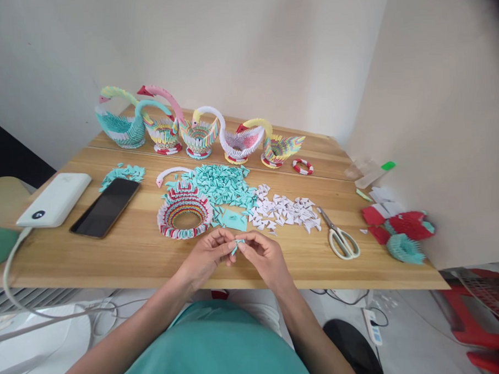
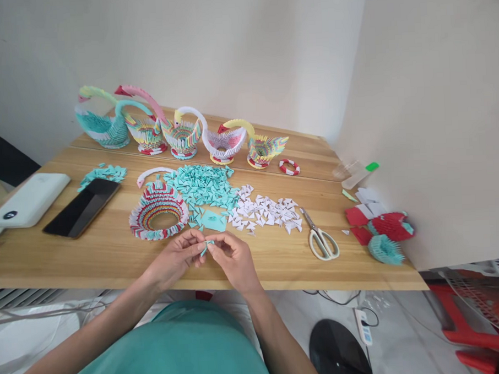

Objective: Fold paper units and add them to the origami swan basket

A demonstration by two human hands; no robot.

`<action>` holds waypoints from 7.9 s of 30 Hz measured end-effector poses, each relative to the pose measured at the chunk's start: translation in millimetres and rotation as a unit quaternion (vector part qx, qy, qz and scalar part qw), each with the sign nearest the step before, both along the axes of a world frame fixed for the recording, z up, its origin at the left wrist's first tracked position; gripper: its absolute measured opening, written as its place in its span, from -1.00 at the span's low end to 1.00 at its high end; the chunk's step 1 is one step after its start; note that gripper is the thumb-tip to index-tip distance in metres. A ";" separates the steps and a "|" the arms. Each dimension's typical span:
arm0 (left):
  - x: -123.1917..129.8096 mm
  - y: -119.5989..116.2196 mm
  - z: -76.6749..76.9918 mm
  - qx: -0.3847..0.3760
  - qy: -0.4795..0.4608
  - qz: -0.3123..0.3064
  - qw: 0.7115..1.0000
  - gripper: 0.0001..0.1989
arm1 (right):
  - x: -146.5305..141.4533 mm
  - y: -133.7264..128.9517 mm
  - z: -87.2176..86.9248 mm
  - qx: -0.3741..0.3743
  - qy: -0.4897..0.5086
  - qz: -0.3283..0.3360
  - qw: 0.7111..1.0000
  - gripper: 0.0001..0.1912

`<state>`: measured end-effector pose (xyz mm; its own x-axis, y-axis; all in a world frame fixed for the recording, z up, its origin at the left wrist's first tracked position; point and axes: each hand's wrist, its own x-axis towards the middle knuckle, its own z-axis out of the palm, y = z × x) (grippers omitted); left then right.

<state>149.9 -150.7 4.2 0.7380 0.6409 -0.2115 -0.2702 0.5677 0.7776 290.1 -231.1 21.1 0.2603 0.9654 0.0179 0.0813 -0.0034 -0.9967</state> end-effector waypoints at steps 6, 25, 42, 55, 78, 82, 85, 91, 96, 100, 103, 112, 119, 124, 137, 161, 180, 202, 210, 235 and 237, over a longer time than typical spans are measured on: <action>0.5 -0.5 -3.0 0.165 0.081 0.039 0.982 -0.75 | 1.0 0.6 -3.2 0.013 -0.101 -0.046 0.994 -0.87; 3.8 -5.8 8.4 0.355 0.191 0.123 0.907 -0.90 | -2.5 2.6 -5.1 0.051 -0.225 -0.079 0.970 -0.77; 9.4 0.5 -5.0 0.165 0.140 0.034 0.976 -0.66 | 8.9 3.1 -4.6 -0.012 -0.106 -0.038 0.994 -0.86; 6.1 -7.2 3.7 0.376 0.174 0.083 0.906 -0.75 | 4.2 4.5 -6.5 0.033 -0.206 -0.095 0.973 -0.83; 16.2 -2.8 -3.7 0.450 0.221 0.107 0.859 -0.74 | 11.7 -5.2 -8.7 -0.007 -0.051 -0.070 0.996 -0.80; 17.3 -4.6 -3.9 0.485 0.228 0.117 0.836 -0.75 | 10.9 -3.1 -8.7 0.000 -0.077 -0.084 0.993 -0.83; 17.1 -6.7 -6.7 0.518 0.233 0.114 0.815 -0.74 | 8.7 -1.1 -9.1 0.008 -0.113 -0.097 0.989 -0.85; 16.9 -8.1 -8.1 0.541 0.244 0.107 0.798 -0.73 | 2.0 0.3 -7.4 0.035 -0.214 -0.127 0.968 -0.85; 16.2 2.5 -4.5 0.370 0.205 0.058 0.904 -0.79 | 11.0 -6.2 -3.0 0.028 -0.156 -0.050 0.986 -0.84; 13.8 9.4 -3.8 0.228 0.152 -0.021 0.962 -0.65 | 26.1 -8.8 0.5 0.125 -0.280 0.001 0.952 -0.81; 14.0 9.0 -1.9 0.213 0.134 -0.041 0.967 -0.62 | 36.2 -5.6 5.1 0.191 -0.373 0.049 0.907 -0.79; 16.2 1.0 4.4 0.295 0.163 -0.044 0.940 -0.71 | 50.3 3.0 10.0 0.186 -0.436 0.106 0.874 -0.84; 19.6 -1.9 -0.5 0.334 0.171 0.012 0.927 -0.71 | 36.2 -3.1 9.9 0.087 -0.357 0.014 0.930 -0.89; 22.7 -4.9 -6.3 0.323 0.173 0.027 0.930 -0.73 | 24.3 -4.9 5.2 0.052 -0.276 -0.046 0.959 -0.90; 20.3 -12.5 3.5 0.456 0.217 0.081 0.859 -0.77 | 18.1 -7.7 0.0 0.028 -0.239 -0.082 0.967 -0.89; 17.2 -10.4 -4.0 0.233 0.099 0.050 0.966 -0.49 | 17.0 -7.8 -1.9 0.027 -0.171 -0.059 0.983 -0.65; 15.3 -11.4 -8.0 0.374 0.209 0.124 0.895 -0.80 | -4.8 -3.1 -10.5 0.007 -0.153 -0.118 0.981 -0.69; 11.3 -10.3 -9.4 0.422 0.164 0.125 0.883 -0.81 | -10.7 0.5 -8.8 -0.012 -0.067 -0.167 0.984 -0.76; 12.2 -9.2 -11.1 0.377 0.162 0.139 0.901 -0.85 | -12.0 0.3 -7.8 -0.006 -0.105 -0.173 0.979 -0.78; 18.7 -8.2 -12.1 0.189 0.129 0.070 0.971 -0.78 | 2.9 -5.6 -18.8 -0.035 0.086 -0.106 0.990 -0.76; 18.8 -8.1 -12.7 0.200 0.141 0.064 0.967 -0.79 | 2.2 -5.6 -17.3 -0.032 0.053 -0.104 0.993 -0.77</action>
